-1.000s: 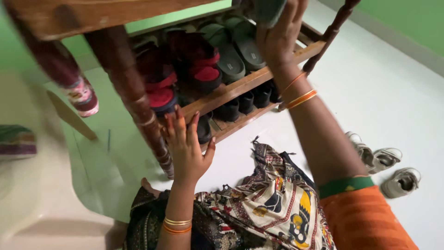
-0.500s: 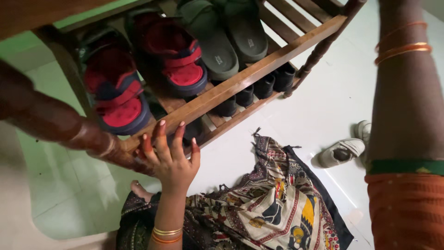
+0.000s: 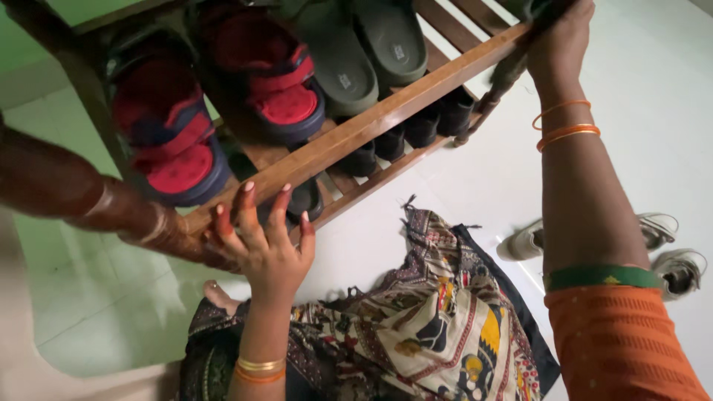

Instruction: The person sits on the floor and wipes a gray slide sandal with a cloth, then places it on a wooden shoe rack. They then wipe a white sneaker with the same cloth, cleaning the upper and sole, and place it on the rack.

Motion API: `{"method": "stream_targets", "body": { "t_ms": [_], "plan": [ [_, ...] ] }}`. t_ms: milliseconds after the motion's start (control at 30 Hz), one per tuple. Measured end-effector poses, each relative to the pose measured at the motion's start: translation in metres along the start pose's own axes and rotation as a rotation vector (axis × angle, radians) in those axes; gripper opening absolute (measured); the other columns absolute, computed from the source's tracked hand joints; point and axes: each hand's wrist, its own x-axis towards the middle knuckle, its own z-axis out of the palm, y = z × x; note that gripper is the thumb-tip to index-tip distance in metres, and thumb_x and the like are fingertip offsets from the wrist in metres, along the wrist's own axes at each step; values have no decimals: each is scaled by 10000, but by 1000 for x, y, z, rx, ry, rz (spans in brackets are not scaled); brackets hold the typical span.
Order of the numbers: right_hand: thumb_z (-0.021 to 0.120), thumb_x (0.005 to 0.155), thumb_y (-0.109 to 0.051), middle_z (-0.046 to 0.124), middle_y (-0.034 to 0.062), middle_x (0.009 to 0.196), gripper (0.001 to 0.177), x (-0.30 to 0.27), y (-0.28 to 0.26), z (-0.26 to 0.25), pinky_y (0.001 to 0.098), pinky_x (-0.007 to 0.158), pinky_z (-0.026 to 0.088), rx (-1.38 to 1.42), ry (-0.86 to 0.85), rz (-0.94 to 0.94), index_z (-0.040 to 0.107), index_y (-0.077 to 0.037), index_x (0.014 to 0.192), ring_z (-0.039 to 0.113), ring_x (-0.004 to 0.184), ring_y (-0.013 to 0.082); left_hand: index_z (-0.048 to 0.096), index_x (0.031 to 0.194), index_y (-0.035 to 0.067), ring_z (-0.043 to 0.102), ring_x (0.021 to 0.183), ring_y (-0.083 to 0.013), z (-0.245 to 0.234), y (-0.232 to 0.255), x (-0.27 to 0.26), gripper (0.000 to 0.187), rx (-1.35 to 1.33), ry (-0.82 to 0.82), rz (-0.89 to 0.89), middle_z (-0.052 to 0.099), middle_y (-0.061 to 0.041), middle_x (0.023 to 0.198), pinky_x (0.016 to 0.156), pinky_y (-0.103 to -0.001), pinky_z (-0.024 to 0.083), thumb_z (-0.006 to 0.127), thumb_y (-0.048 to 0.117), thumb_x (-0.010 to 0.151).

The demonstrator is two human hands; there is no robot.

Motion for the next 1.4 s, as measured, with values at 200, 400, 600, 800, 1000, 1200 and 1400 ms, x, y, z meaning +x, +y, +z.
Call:
{"method": "stream_targets", "body": {
  "t_ms": [200,400,600,800,1000,1200,1400],
  "plan": [
    [550,1002,-106,705,199,1184,357,-47,-30,17,432,941,595,356,-98,-55,459,54,1308,724,1040,320,645,1403,196,235,1500,-453,-2,2,2,436,-70,16,-7,386,-147,1605,1229,-653,211,719,354,1002],
    [691,939,10,700,189,1041,493,-147,-109,29,398,669,629,65,-334,138,411,-11,1344,756,790,283,608,1447,231,249,1519,-410,-11,4,5,489,-34,-29,-33,388,-101,1618,1228,-661,196,696,388,992],
    [679,899,34,676,98,1097,455,-216,-232,12,333,710,616,532,-970,210,493,-10,1312,723,952,198,533,1483,125,323,1495,-404,-35,0,12,597,-194,-26,-6,394,-134,1614,1233,-607,229,702,389,976],
    [664,892,-7,659,82,1182,435,-246,-332,3,361,853,599,553,-1290,-397,564,-23,1315,684,1059,184,438,1452,0,510,1333,-373,-55,-4,9,763,-812,-3,3,461,-192,1477,1108,-464,470,777,265,823],
    [662,1102,-251,741,200,1125,354,-214,-394,21,335,792,602,514,-963,-98,610,-47,1387,710,966,258,505,1395,108,610,1250,-235,-64,-40,9,596,-690,420,-142,583,-69,1339,1054,-386,556,594,-63,831],
    [885,823,-168,617,284,1266,1039,-228,-442,69,479,939,556,255,-736,-723,213,-56,1607,637,1125,445,418,1456,58,559,1274,-247,-81,-62,17,534,-1145,597,-581,524,-102,1363,1118,-399,497,523,-78,950],
    [957,724,-282,711,220,1152,1095,-210,-438,109,459,857,567,107,-941,-438,208,-86,1499,706,1043,421,440,1455,35,595,1312,-223,-74,-87,16,436,-1125,393,-567,587,-106,1406,1180,-368,478,583,14,1043]
  ]
}}
